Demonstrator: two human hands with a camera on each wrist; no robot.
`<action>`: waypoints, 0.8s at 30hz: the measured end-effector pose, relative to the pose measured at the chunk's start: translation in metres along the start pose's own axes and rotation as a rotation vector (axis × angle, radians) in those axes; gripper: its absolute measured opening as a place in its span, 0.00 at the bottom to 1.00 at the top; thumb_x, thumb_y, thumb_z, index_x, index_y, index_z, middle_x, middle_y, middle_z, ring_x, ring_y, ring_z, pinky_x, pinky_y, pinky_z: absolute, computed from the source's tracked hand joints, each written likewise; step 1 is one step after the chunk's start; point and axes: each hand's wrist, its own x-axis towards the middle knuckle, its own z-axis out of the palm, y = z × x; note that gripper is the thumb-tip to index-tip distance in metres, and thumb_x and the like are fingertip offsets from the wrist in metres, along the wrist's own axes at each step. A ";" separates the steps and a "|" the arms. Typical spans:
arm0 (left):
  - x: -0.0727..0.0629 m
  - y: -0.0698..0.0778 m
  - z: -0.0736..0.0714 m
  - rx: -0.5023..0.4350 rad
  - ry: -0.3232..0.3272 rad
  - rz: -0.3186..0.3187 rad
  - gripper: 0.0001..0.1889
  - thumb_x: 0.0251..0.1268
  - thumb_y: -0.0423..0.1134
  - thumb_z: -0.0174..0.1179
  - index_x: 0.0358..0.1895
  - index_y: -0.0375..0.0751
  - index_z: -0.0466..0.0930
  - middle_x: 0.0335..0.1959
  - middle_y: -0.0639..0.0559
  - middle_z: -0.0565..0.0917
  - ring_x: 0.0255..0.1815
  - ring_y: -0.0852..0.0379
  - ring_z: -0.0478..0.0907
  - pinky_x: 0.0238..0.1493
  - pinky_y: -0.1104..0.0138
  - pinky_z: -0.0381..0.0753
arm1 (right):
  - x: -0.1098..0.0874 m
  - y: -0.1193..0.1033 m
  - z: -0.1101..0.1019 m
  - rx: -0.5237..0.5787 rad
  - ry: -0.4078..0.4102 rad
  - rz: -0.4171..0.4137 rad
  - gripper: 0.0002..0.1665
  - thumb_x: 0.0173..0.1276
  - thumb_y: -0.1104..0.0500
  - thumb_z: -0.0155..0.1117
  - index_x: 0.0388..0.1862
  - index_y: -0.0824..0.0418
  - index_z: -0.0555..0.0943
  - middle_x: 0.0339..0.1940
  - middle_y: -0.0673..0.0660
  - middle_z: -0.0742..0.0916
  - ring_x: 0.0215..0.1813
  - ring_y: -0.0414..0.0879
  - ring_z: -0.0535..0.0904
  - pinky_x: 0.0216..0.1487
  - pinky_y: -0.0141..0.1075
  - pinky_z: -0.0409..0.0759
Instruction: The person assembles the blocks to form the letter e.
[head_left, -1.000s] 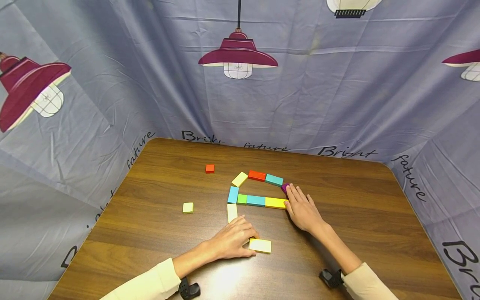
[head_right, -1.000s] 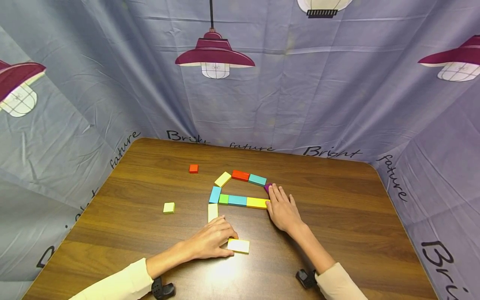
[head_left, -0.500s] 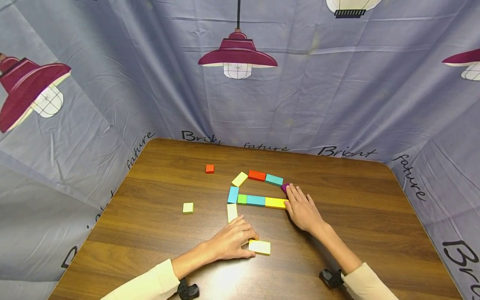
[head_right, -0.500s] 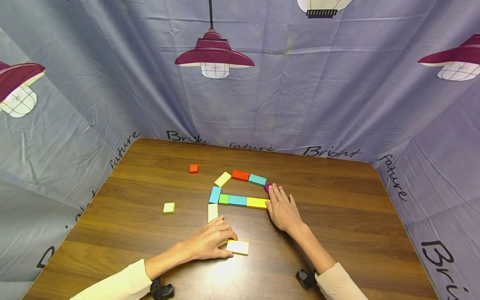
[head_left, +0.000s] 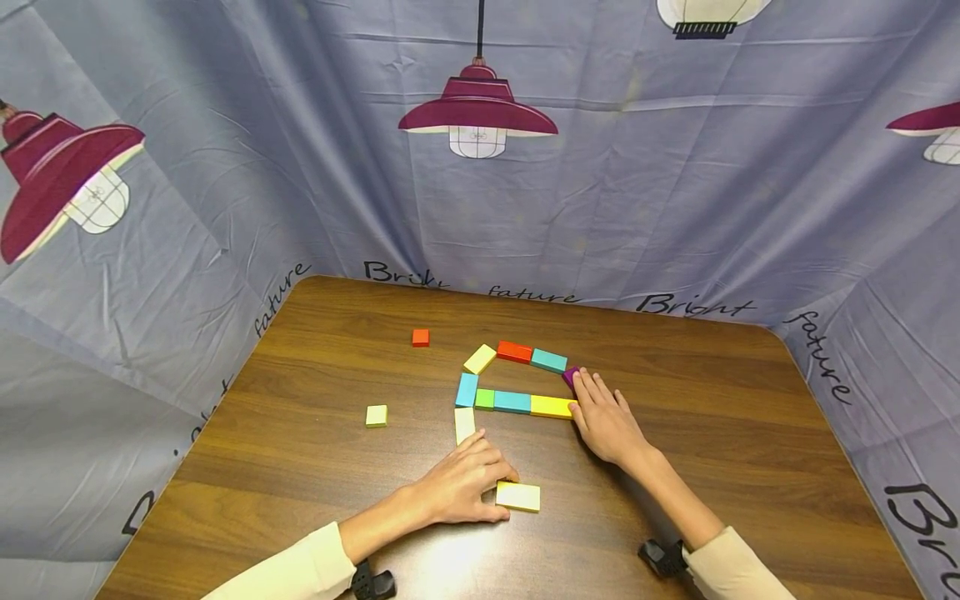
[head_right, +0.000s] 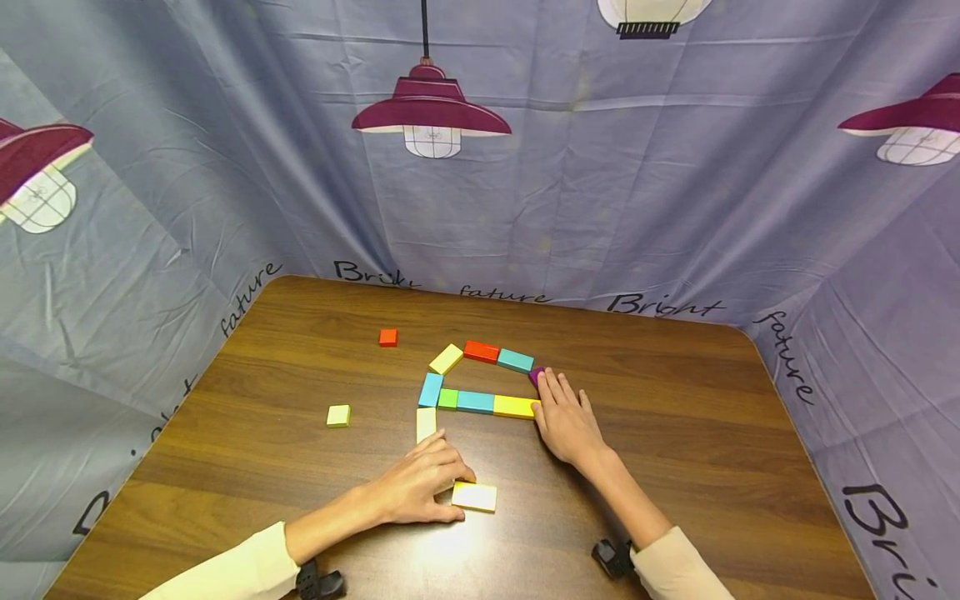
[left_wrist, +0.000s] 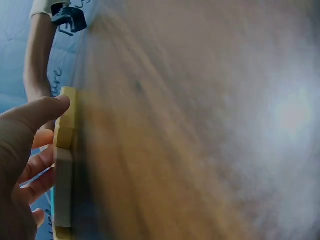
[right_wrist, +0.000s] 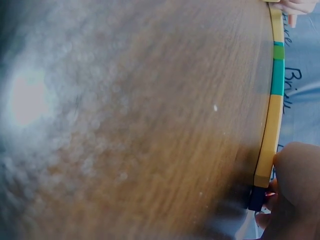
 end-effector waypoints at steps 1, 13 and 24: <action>0.000 0.000 -0.002 -0.017 0.013 0.000 0.22 0.50 0.54 0.75 0.47 0.51 0.85 0.42 0.60 0.83 0.49 0.61 0.75 0.71 0.49 0.60 | 0.000 0.000 0.000 0.000 0.001 0.000 0.35 0.82 0.53 0.45 0.78 0.71 0.55 0.78 0.69 0.60 0.77 0.66 0.53 0.68 0.69 0.53; -0.025 -0.040 -0.047 -0.224 0.229 -0.213 0.23 0.53 0.40 0.75 0.52 0.38 0.81 0.49 0.51 0.82 0.55 0.52 0.77 0.62 0.51 0.71 | -0.001 0.001 -0.001 -0.004 0.011 -0.002 0.34 0.82 0.53 0.46 0.77 0.72 0.56 0.77 0.69 0.61 0.77 0.66 0.54 0.68 0.69 0.53; -0.087 -0.098 -0.095 -0.235 0.223 -0.552 0.29 0.58 0.37 0.73 0.62 0.34 0.75 0.60 0.39 0.77 0.63 0.37 0.70 0.61 0.42 0.69 | -0.001 0.000 0.000 -0.002 0.012 -0.007 0.34 0.81 0.53 0.46 0.77 0.71 0.56 0.77 0.69 0.61 0.77 0.66 0.54 0.67 0.69 0.53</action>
